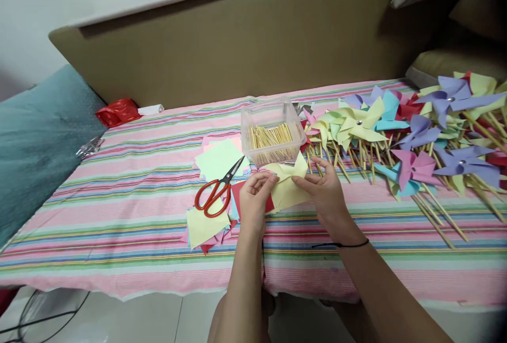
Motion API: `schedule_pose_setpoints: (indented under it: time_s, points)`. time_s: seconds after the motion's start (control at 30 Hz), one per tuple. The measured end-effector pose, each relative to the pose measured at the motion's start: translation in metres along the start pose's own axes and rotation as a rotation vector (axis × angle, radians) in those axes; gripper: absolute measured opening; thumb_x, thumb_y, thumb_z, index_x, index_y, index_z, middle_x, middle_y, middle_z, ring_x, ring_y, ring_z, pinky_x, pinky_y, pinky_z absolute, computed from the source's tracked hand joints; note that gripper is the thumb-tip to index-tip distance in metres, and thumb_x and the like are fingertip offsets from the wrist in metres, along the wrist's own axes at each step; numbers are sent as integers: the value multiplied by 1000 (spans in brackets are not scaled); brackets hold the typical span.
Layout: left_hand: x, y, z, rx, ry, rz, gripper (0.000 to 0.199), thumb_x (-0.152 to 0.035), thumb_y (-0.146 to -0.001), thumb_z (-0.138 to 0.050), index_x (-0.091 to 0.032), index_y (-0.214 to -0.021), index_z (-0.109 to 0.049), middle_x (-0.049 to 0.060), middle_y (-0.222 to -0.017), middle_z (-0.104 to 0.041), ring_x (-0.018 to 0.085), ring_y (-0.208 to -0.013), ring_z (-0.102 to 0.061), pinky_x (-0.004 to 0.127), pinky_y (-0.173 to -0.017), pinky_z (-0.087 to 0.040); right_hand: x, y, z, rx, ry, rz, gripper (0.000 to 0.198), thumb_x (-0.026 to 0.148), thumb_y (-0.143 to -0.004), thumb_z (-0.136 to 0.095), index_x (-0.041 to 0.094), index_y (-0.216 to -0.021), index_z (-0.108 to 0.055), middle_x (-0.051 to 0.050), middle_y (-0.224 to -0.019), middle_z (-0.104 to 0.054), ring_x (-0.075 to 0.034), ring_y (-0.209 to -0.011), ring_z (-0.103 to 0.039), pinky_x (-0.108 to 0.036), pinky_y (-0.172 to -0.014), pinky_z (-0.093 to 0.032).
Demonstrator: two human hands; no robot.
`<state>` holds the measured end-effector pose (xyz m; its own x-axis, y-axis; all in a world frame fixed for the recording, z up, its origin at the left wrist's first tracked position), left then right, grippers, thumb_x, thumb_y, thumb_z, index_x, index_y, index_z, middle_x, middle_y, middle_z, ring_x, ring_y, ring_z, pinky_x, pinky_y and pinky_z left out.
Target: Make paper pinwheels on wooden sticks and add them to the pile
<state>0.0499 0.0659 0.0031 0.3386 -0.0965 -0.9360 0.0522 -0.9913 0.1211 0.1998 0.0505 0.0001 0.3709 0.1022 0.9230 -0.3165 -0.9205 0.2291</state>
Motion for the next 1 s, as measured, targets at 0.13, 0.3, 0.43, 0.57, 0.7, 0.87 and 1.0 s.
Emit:
schedule_pose_setpoints:
  time_s: [0.13,0.3,0.43,0.57,0.7,0.87,1.0]
  points:
    - [-3,1,-2,-15,-37,-68,22,-23,-57,-80,-17,-72,-65,2,-80,-67,12,-77,-62,25,-76,-48,-2,0,-2,-2,10,5,92,34,-50,-85,21,-126,-36,-3,-75,-72,-24,-66,-70,-38,-61,-57]
    - [-1,-1,1,-70,-20,-105,36,-19,-53,-82,-19,-78,-57,-2,-79,-63,9,-71,-60,23,-72,-48,-4,0,-4,12,1,20,89,33,-52,-84,23,-126,-35,-3,-77,-72,-23,-65,-69,-37,-60,-57]
    - [12,-2,3,-49,47,80,47,-22,-49,-84,-19,-81,-50,-2,-79,-64,9,-66,-61,25,-69,-50,-2,0,-4,44,2,26,87,30,-53,-83,22,-126,-35,-2,-74,-72,-22,-62,-68,-34,-58,-56]
    - [20,2,1,39,82,276,52,-26,-50,-85,-20,-85,-47,2,-76,-70,15,-62,-65,29,-64,-51,-1,-1,-4,101,48,10,87,30,-53,-83,22,-126,-35,-3,-73,-73,-24,-63,-68,-35,-56,-55]
    - [14,4,1,77,85,297,47,-28,-51,-85,-20,-83,-51,1,-73,-70,14,-64,-65,27,-65,-51,-2,-4,0,88,76,-2,89,30,-52,-83,22,-127,-34,-2,-72,-72,-25,-62,-68,-35,-53,-54]
    - [5,3,0,106,114,247,31,-43,-67,-74,-18,-80,-61,3,-94,-67,15,-80,-63,25,-67,-51,-3,-7,8,-39,68,-8,88,30,-50,-84,20,-124,-38,-3,-71,-72,-23,-61,-67,-32,-53,-53]
    - [6,5,-2,112,46,218,29,-42,-67,-73,-16,-80,-68,5,-99,-65,14,-81,-62,24,-66,-51,-4,-8,10,-60,90,-9,88,32,-49,-84,20,-123,-39,-3,-71,-71,-24,-63,-68,-32,-53,-53]
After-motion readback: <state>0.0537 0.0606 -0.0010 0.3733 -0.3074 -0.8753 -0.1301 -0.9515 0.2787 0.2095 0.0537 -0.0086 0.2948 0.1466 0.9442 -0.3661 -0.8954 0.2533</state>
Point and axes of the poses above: each hand's wrist, its own y-axis away from the middle knuckle, its own z-axis out of the back of the hand, x = y × z, the point moved 5 cm from there along -y, towards the middle knuckle
